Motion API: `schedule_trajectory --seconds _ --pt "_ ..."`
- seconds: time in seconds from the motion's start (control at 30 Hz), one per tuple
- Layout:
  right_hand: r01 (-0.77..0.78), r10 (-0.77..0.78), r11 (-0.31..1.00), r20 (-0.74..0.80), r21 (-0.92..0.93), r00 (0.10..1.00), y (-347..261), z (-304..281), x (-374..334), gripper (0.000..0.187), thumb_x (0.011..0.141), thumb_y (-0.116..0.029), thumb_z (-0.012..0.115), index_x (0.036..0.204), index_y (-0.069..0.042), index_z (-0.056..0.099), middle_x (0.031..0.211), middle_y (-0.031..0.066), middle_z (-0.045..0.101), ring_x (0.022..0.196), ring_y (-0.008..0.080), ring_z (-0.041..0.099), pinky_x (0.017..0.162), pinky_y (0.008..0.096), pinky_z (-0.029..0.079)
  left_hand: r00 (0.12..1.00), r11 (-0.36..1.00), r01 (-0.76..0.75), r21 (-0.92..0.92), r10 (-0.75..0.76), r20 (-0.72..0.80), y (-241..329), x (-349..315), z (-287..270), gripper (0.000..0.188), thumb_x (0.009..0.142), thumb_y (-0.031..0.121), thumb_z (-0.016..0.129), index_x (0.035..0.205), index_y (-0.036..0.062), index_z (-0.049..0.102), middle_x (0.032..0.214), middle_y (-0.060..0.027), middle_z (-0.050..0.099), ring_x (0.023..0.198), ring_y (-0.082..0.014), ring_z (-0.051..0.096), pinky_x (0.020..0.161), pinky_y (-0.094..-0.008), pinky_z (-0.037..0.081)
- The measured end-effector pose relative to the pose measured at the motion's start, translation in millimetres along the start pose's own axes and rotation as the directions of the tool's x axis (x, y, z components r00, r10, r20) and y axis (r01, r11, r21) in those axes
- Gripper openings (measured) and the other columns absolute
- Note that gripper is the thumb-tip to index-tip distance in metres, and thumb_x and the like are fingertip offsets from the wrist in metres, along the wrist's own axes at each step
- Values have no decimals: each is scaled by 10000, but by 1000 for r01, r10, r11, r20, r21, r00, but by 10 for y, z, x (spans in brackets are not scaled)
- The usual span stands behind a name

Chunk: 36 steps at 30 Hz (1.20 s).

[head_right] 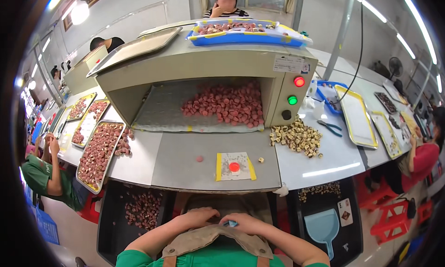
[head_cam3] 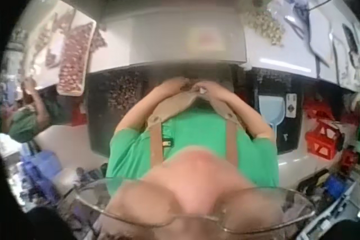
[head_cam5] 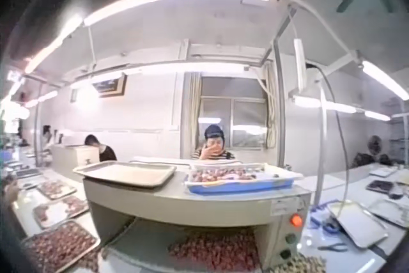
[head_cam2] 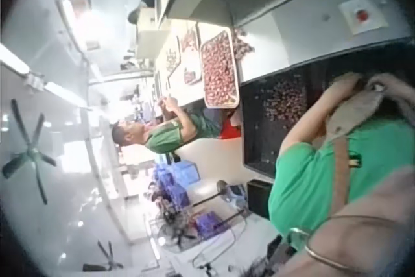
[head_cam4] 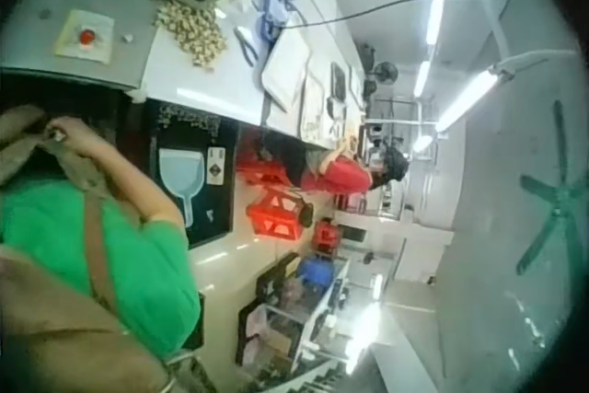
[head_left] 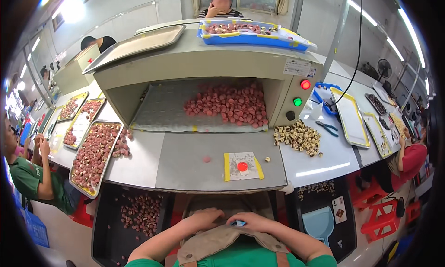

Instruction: The person assembles toy components by dipping small pieces into a glue dish, pressing them into pink cap pieces by hand, and refilling the glue dish using a squeeze bottle.

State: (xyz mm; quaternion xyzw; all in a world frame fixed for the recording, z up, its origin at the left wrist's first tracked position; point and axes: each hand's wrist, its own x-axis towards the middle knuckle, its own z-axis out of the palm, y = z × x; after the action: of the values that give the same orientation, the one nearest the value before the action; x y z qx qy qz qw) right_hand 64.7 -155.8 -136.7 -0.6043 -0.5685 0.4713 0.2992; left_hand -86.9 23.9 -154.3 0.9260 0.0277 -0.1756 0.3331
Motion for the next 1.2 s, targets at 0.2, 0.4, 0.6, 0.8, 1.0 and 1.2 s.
schedule_trajectory --seconds 0.2,0.4,0.6,0.8,1.0,1.2 --pt "-31 27 997 49 64 998 -184 -50 67 301 848 -201 598 1137 -122 566 1102 96 622 1023 239 598 862 342 450 994 995 -41 -94 32 -104 -24 9 75 209 831 204 565 997 78 575 982 -155 605 957 -345 582 795 -430 473" --pt "151 -186 953 114 263 976 -41 154 304 344 868 -225 580 1190 -105 551 1171 103 598 1069 236 576 906 343 429 957 998 -18 -62 -1 -291 11 35 -66 160 835 124 548 976 67 596 958 -142 598 922 -332 585 771 -412 478" --pt "137 -136 987 12 -82 991 46 334 428 352 820 -144 549 1164 -72 565 1152 177 586 1047 324 568 874 388 442 889 989 -62 133 115 -443 341 -129 -177 171 816 94 556 975 84 617 880 -94 580 860 -291 592 715 -378 490" --pt "-124 127 947 -9 -296 992 170 278 460 262 792 -118 541 1037 -51 605 1002 205 620 914 337 604 763 403 474 814 940 -91 330 261 -519 454 -55 -123 194 771 80 610 962 109 634 834 -52 568 799 -243 593 651 -348 496" --pt "-72 70 997 -159 -9 985 646 295 516 215 865 -199 491 975 -65 618 971 149 634 841 269 584 785 344 456 812 950 -213 228 301 -499 515 56 -105 193 752 68 655 942 93 645 844 -49 576 777 -258 594 654 -355 495" --pt "-66 56 989 -78 -135 995 444 135 210 270 912 -234 454 1039 -67 624 1102 160 606 972 263 568 860 319 431 934 912 -340 -232 298 -198 509 220 -213 237 860 186 603 1077 94 623 1008 -105 611 964 -267 589 836 -359 462"
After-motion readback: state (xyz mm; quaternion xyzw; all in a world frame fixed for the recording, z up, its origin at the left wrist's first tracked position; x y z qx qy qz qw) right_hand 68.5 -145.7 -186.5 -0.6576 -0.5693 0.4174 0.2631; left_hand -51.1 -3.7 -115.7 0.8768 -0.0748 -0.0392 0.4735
